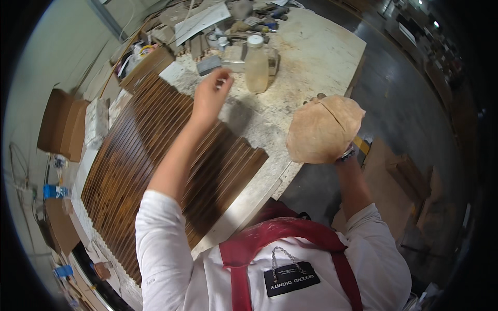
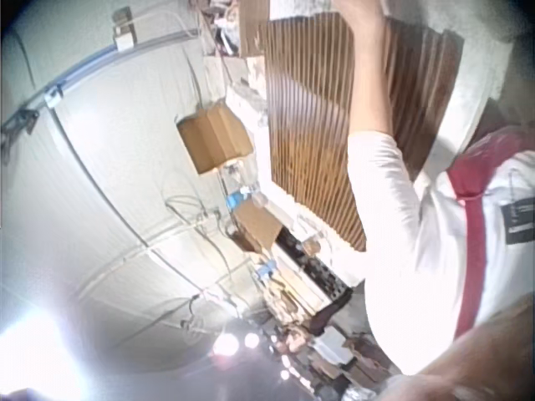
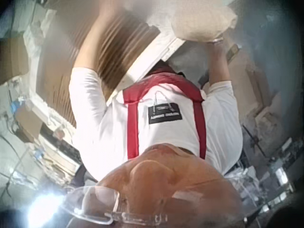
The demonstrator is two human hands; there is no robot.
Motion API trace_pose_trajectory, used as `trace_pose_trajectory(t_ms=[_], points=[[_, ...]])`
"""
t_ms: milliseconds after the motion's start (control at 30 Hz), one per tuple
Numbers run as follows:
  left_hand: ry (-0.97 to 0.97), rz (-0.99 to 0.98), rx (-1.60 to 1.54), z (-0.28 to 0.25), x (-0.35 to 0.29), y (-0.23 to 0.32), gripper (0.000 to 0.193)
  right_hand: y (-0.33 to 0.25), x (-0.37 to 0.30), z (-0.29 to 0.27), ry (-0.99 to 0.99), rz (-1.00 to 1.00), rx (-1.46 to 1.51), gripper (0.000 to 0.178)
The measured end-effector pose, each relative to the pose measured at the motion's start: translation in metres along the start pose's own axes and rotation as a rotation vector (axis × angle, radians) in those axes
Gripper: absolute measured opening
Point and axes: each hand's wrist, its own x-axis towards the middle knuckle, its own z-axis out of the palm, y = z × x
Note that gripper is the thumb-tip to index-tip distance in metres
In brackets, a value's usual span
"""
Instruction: The person applies a liquid from a bottle onto a cloth and wipes it across the surface of a wooden slat panel on a workbench, covering the entire surface by moving the cloth along the slats.
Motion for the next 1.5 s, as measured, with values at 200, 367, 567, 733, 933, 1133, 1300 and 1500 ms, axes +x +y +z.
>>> trace_pose_trajectory(t_ms=[200, 367, 567, 733, 933, 1133, 1300, 1500], points=[[0.051, -0.08, -0.022, 0.113, 0.075, -0.064, 0.113, -0.008, -0.003, -0.006, -0.051, -0.208, 0.002, 0.029], [0.065, -0.038, -0.095, 0.115, 0.07, -0.04, 0.078, 0.069, -0.011, -0.059, -0.158, 0.121, 0.174, 0.051], [-0.237, 0.463, 0.487, 0.054, -0.041, 0.031, 0.066, 0.074, -0.011, -0.05, -0.076, -0.391, -1.385, 0.057], [-0.3, 0.368, 0.672, 0.033, -0.08, 0.029, 0.066, 0.075, -0.022, -0.003, 0.017, -0.674, -0.916, 0.058], [-0.334, 0.464, 0.82, 0.02, -0.074, 0.05, 0.058, 0.07, -0.017, 0.03, -0.088, -0.043, 0.451, 0.046], [-0.313, 0.57, 0.981, -0.005, -0.066, 0.077, 0.058, 0.073, -0.012, 0.029, -0.131, -0.14, 0.189, 0.046], [-0.388, 0.702, 1.111, 0.003, -0.056, 0.095, 0.044, 0.062, -0.008, 0.033, -0.261, -0.176, 0.115, 0.046], [-0.423, 0.824, 1.175, 0.008, -0.052, 0.096, 0.038, 0.016, -0.007, 0.038, -0.251, -0.275, -0.352, 0.028]])
